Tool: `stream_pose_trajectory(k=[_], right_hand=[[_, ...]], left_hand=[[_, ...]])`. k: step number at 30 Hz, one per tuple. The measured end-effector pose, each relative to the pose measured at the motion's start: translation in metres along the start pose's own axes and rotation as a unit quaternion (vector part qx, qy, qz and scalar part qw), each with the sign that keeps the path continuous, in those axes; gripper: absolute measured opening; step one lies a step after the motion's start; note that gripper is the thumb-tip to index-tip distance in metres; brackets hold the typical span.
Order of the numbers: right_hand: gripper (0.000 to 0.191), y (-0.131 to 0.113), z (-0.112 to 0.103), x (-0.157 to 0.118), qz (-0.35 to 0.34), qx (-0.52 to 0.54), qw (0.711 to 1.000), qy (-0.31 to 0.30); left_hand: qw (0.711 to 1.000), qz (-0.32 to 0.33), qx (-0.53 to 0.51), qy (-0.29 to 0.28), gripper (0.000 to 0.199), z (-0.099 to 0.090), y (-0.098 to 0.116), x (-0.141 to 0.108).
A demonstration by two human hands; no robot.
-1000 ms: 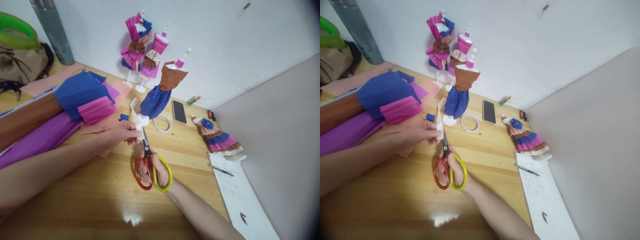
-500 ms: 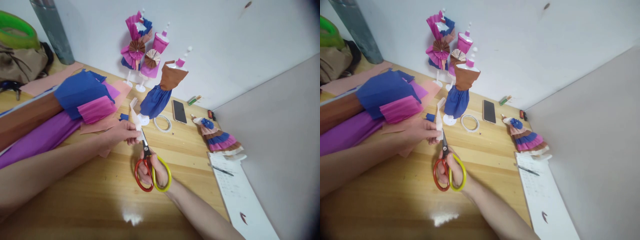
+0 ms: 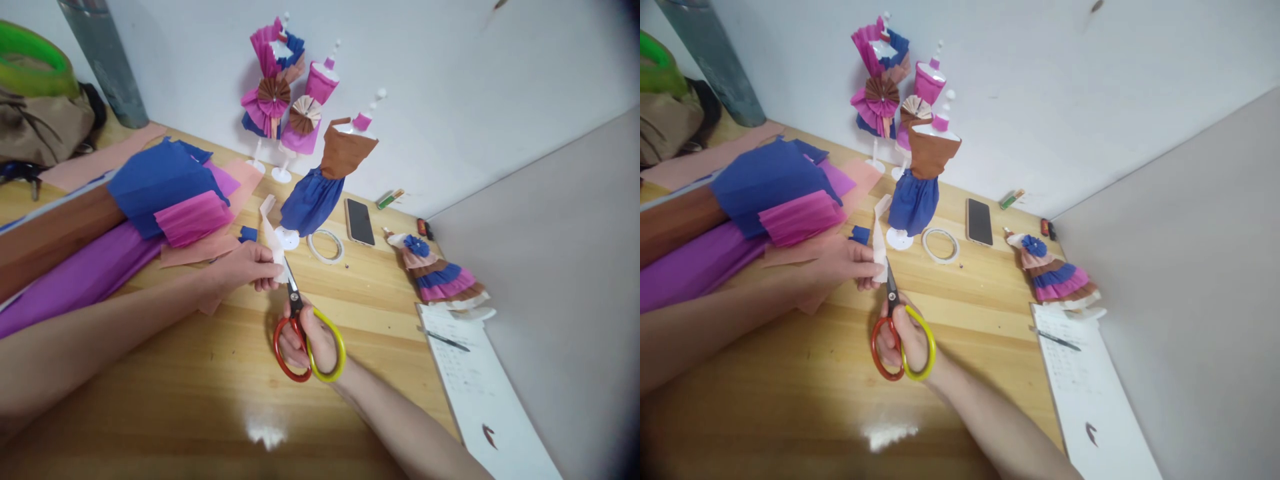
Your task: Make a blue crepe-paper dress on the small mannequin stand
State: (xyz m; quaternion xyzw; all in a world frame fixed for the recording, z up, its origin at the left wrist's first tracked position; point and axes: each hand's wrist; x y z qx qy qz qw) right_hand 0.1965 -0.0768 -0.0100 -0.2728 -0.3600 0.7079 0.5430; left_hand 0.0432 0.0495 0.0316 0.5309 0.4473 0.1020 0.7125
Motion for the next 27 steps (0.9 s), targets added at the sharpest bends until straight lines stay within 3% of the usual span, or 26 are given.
stream_pose_trajectory(k=[9,17,27], right_hand=[[0.058,-0.005,-0.001,0.001,0.067,0.007,0.998,0.014],[0.053,-0.004,-0.001,0.003,0.031,0.015,0.999,0.013],[0.059,-0.005,-0.002,0.003,0.056,0.007,0.998,0.015]], left_hand=[[1.000,-0.004,0.010,0.002,0.022,0.002,0.004,-0.004],[1.000,0.003,0.019,-0.012,0.022,-0.001,-0.004,0.002],[1.000,0.018,-0.002,-0.018,0.024,0.002,-0.004,0.000]])
Point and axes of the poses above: each hand's wrist, its own x-axis towards the middle knuckle, its own z-axis out of the palm, y = z × x, and after that the axes turned 11 degrees about -z, right-handed
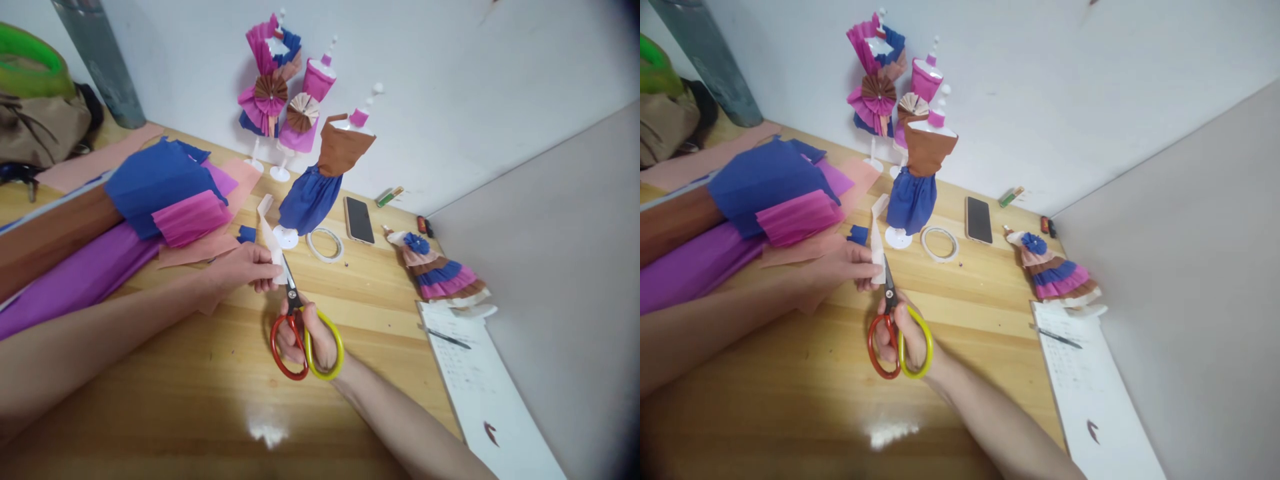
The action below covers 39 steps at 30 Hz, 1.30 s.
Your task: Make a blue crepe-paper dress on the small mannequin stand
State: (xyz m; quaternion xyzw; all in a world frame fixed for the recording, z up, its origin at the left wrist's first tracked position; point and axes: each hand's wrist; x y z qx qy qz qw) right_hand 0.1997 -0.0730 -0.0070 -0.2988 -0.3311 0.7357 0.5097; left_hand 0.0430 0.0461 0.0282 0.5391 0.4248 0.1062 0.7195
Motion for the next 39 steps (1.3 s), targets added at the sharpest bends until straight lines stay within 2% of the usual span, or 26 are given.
stream_pose_trajectory(k=[6,12,14,18,20,26,39], right_hand=[[0.053,0.003,-0.001,-0.001,-0.028,-0.018,0.999,0.001],[0.053,-0.001,0.003,-0.001,-0.027,-0.011,0.999,0.016],[0.052,-0.002,0.004,-0.001,-0.027,-0.005,1.000,0.009],[0.054,-0.003,0.004,-0.002,-0.017,-0.006,1.000,0.009],[0.055,-0.003,0.003,-0.002,-0.011,-0.008,1.000,0.013],[0.054,-0.002,0.003,-0.001,-0.008,-0.002,1.000,-0.001],[0.055,0.002,0.000,-0.003,-0.012,-0.009,1.000,0.006]], left_hand=[[1.000,-0.005,-0.029,0.001,0.027,0.000,-0.001,-0.005],[0.991,-0.050,-0.101,-0.068,0.046,-0.009,-0.003,0.003],[0.991,-0.045,-0.117,-0.045,0.048,-0.009,-0.005,0.006],[0.988,-0.009,-0.149,0.034,0.038,-0.005,-0.006,0.004],[0.985,-0.003,-0.167,0.050,0.039,-0.004,-0.005,0.002],[0.974,-0.007,-0.217,0.060,0.028,0.000,0.000,-0.001],[0.976,-0.015,-0.204,0.067,0.022,-0.001,0.009,-0.006]])
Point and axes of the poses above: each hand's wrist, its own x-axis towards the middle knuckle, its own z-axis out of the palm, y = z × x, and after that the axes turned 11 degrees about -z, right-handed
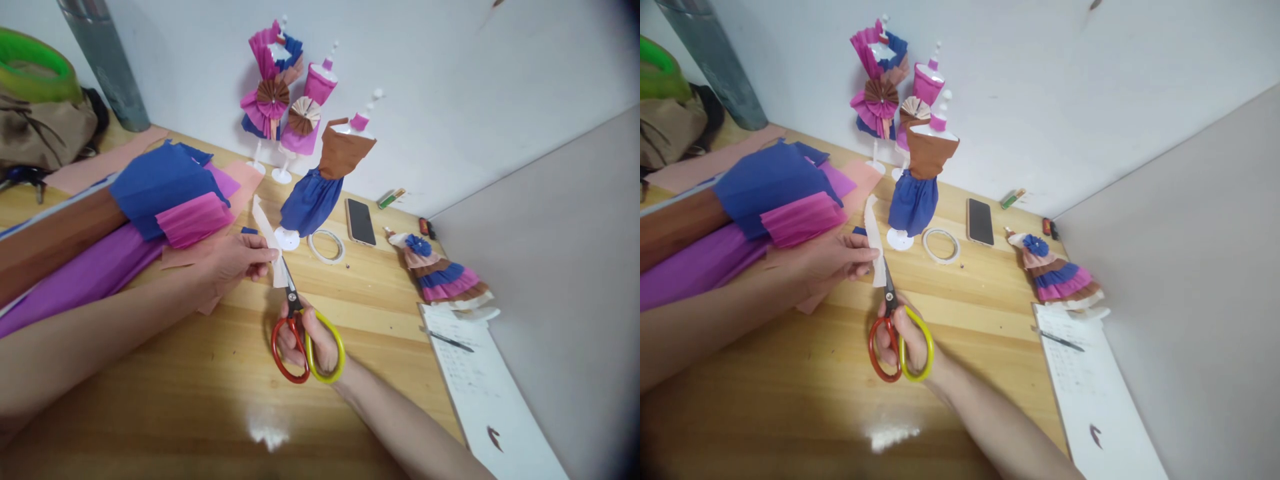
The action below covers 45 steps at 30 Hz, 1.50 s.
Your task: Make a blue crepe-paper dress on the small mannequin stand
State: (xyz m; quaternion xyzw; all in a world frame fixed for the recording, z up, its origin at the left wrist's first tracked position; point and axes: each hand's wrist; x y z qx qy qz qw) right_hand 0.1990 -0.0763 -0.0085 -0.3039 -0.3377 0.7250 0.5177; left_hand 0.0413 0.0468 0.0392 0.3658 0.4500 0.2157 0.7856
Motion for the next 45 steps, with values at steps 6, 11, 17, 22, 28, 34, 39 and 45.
stream_pose_trajectory(k=[6,11,17,22,28,34,39,45], right_hand=[[0.054,-0.0009,0.0000,-0.0015,0.005,-0.002,1.000,-0.009],[0.051,-0.0024,0.0026,-0.0017,0.018,-0.023,1.000,0.005],[0.049,-0.0045,0.0044,-0.0007,0.035,0.001,0.999,-0.010],[0.047,-0.0024,-0.0012,-0.0019,0.031,-0.011,0.999,-0.020],[0.047,-0.0007,-0.0047,-0.0027,0.028,-0.013,0.999,-0.016],[0.048,-0.0026,-0.0022,-0.0018,0.021,-0.019,1.000,-0.002],[0.048,-0.0037,-0.0007,-0.0018,0.020,-0.019,1.000,-0.007],[0.047,-0.0031,0.0003,-0.0022,0.013,-0.020,1.000,0.007]], left_hand=[[0.999,-0.037,-0.005,0.003,0.021,-0.0001,0.0032,0.0013],[0.998,-0.052,0.010,-0.021,0.019,-0.0051,0.0057,0.0031],[0.998,-0.061,0.009,-0.028,0.026,-0.0052,0.0052,0.0015],[0.998,-0.056,-0.003,-0.037,0.021,-0.0068,0.0030,0.0035],[0.997,-0.064,0.004,-0.036,0.024,-0.0061,0.0030,0.0026],[0.996,-0.069,0.005,-0.052,0.020,-0.0062,0.0007,0.0012],[0.997,-0.071,0.006,-0.042,0.023,-0.0024,0.0014,-0.0006],[0.998,-0.062,0.001,-0.025,0.024,0.0012,0.0029,-0.0053]])
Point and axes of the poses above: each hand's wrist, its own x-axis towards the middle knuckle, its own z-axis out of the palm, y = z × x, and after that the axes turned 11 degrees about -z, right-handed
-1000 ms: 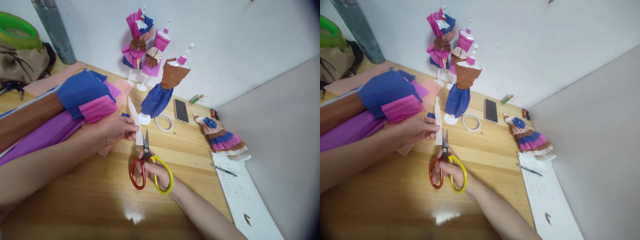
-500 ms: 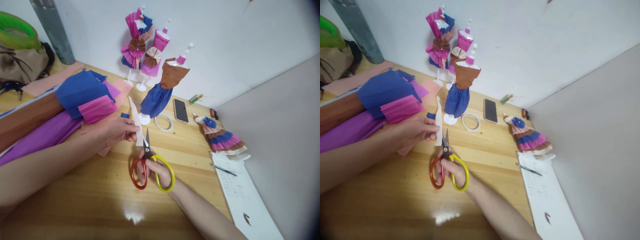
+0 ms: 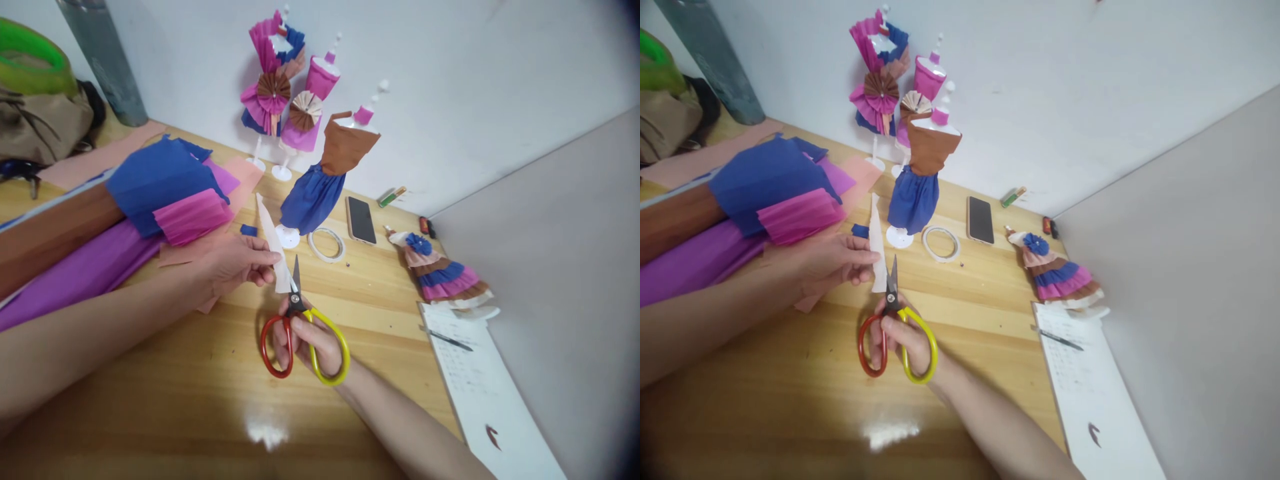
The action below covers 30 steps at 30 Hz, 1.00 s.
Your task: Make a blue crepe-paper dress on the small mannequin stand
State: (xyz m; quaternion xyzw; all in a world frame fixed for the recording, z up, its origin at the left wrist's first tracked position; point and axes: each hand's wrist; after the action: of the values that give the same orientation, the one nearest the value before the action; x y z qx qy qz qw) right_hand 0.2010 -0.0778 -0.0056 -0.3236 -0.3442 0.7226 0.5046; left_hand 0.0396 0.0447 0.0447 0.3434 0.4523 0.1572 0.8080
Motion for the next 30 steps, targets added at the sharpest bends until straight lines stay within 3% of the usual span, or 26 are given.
stream_pose_trajectory(k=[11,30], right_hand=[[0.046,0.002,-0.003,0.001,-0.001,0.005,1.000,-0.012],[0.050,0.002,-0.003,0.004,0.006,0.013,1.000,-0.020]], left_hand=[[1.000,0.004,0.002,-0.026,0.015,-0.005,-0.001,0.005],[1.000,0.005,0.016,-0.023,0.018,-0.006,-0.002,0.008]])
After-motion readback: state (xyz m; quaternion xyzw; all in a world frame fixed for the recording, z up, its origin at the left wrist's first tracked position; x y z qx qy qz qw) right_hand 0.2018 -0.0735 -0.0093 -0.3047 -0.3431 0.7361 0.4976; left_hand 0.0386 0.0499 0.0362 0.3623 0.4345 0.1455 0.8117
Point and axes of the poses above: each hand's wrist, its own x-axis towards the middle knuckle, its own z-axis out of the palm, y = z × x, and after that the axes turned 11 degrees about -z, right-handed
